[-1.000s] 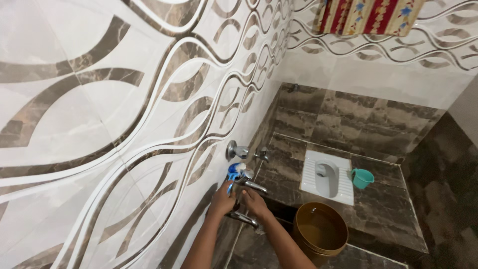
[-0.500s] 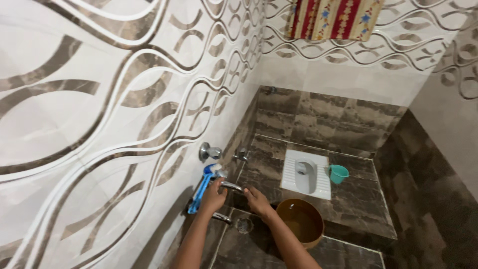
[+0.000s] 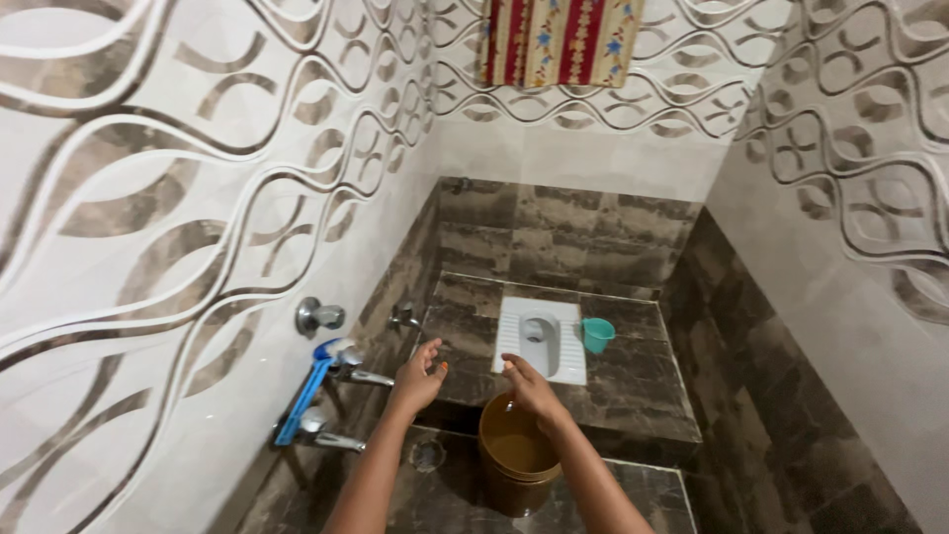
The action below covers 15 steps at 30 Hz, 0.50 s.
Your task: The person scrubs the tiled floor and a floor drain with a blue brush and water from a bucket, then uses a small plastic cup to rinse the floor, a faucet, and the interior of the bucket.
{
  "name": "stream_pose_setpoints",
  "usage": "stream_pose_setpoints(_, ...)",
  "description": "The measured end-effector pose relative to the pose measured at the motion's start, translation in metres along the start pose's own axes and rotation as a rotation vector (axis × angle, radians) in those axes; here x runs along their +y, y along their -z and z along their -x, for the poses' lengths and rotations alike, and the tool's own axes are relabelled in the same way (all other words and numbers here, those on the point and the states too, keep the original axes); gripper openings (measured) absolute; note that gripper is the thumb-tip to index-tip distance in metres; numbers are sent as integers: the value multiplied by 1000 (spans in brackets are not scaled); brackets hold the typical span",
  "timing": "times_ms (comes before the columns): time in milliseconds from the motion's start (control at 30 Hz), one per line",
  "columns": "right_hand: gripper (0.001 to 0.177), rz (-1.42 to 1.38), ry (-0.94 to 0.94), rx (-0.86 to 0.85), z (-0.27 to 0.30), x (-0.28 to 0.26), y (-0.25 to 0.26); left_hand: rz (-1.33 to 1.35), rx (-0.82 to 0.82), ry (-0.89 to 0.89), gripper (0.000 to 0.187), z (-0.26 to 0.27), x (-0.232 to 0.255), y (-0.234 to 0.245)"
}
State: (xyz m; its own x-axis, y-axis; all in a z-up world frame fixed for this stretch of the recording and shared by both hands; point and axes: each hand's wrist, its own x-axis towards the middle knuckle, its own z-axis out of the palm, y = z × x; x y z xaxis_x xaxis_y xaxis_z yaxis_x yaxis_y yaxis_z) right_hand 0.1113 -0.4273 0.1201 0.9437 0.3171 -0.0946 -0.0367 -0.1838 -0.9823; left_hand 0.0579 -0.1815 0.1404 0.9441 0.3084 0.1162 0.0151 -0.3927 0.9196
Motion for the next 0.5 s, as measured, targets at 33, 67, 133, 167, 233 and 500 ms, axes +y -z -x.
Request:
stream_pose_setpoints(33, 54, -41, 14, 13, 7, -2, 12, 4, -36, 29, 59, 2, 6, -6)
stream_pose_setpoints(67, 54, -42, 12, 23, 11, -4, 23, 7, -72, 59, 58, 2, 12, -13)
stream_pose_setpoints(133, 54, 0, -80, 83, 17, -4, 47, 6, -86, 60, 58, 2, 20, -28)
stream_pose_setpoints(167, 54, -1, -85, 93, 19, -1, 57, 3, -91, 64, 58, 3, 22, -36)
stream_pose_setpoints(233, 55, -40, -24, 93, 20, 6, 75, 40, -123, 46, 58, -1, 22, -52)
stream_pose_setpoints(500, 55, -80, -19, 211, 25, 34, 158, 126, -199, -15, 58, -21, 28, -113)
